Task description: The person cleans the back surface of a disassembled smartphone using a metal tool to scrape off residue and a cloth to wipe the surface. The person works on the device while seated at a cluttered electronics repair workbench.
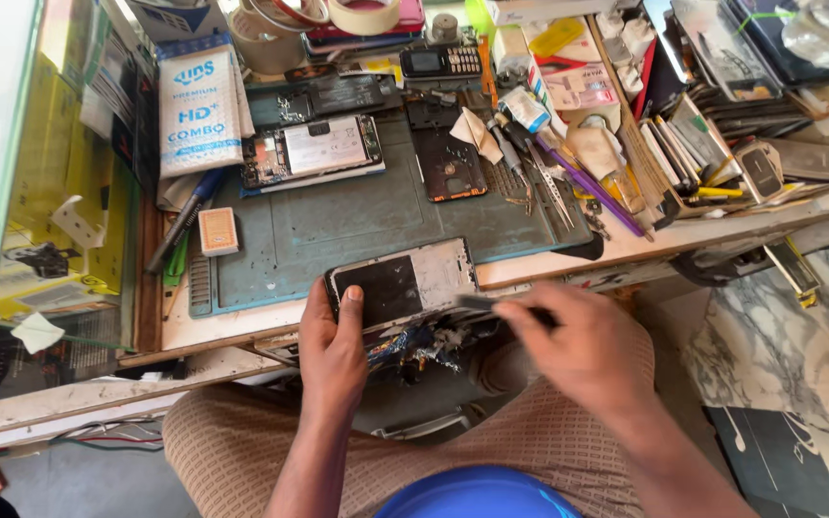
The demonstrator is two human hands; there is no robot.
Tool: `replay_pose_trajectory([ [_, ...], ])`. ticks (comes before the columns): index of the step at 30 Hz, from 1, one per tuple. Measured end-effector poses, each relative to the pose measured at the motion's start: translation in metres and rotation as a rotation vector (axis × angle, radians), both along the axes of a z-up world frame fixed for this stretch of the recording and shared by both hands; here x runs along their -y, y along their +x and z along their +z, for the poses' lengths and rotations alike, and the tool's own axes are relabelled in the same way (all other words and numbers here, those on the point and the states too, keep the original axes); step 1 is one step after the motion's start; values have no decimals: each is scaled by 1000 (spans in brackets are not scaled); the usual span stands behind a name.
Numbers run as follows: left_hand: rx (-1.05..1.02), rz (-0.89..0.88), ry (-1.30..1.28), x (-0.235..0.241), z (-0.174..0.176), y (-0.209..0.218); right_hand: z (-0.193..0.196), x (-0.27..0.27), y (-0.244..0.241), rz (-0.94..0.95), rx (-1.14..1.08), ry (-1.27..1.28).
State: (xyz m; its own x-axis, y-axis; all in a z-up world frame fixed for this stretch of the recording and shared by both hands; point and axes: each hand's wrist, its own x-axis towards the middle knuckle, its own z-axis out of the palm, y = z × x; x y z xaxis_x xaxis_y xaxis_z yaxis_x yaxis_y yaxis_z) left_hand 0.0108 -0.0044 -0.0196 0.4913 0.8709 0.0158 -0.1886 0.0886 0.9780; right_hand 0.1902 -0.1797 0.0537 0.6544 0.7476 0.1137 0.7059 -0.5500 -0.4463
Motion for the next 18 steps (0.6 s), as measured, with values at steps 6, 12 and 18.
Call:
replay_pose_trajectory([
  [6, -186, 30, 89, -2, 3, -2, -9, 6, 17, 4, 77, -58],
  [12, -13, -19, 7, 1, 5, -1, -26, 7, 20, 77, -2, 57],
  [18, -40, -15, 21, 0, 7, -1, -19, 7, 32, 60, 162, -113],
])
